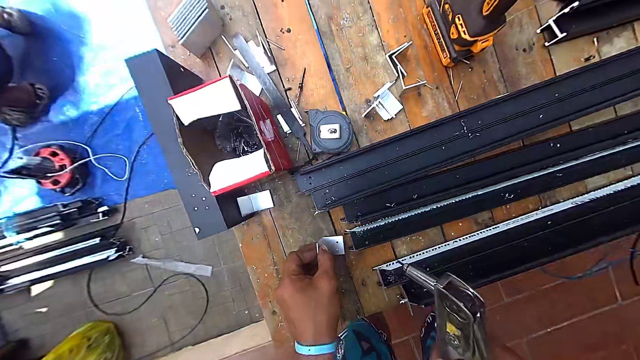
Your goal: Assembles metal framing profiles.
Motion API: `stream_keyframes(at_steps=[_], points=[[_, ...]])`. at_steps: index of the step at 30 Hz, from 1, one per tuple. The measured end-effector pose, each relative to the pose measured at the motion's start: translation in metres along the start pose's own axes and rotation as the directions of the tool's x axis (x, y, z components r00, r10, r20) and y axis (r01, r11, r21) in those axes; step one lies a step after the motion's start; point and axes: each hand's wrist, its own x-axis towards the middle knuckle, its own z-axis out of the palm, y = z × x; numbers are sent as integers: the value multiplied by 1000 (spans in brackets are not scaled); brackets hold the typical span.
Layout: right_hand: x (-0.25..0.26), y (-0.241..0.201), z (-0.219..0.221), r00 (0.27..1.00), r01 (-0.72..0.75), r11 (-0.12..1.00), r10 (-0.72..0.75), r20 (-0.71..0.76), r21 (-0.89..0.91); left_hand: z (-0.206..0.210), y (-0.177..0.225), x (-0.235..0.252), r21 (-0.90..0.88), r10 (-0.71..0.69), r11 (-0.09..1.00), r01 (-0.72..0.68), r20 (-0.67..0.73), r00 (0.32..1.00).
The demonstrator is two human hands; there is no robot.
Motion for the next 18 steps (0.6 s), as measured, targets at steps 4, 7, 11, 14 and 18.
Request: stream_keyframes(at_steps=[4,7,11,14,18], points=[[5,-6,6,998,-46,999,46,-52,-9,6,7,-2,30,-1,1000,1,16,1000],[5,-1,2,990,-90,996,89,-110,1,10,5,-4,41,-27,999,27,17,999],[4,15,-12,974,-75,996,81,-211,39,9,1,-5,47,-63,997,61,28,998],[4,27,-21,939,-54,998,63,-338,36,9,3,-5,54,-78,996,76,36,996],[11,37,-35,895,-64,998,45,-443,-29,11,2,-3,94,-58,994,55,25,998]])
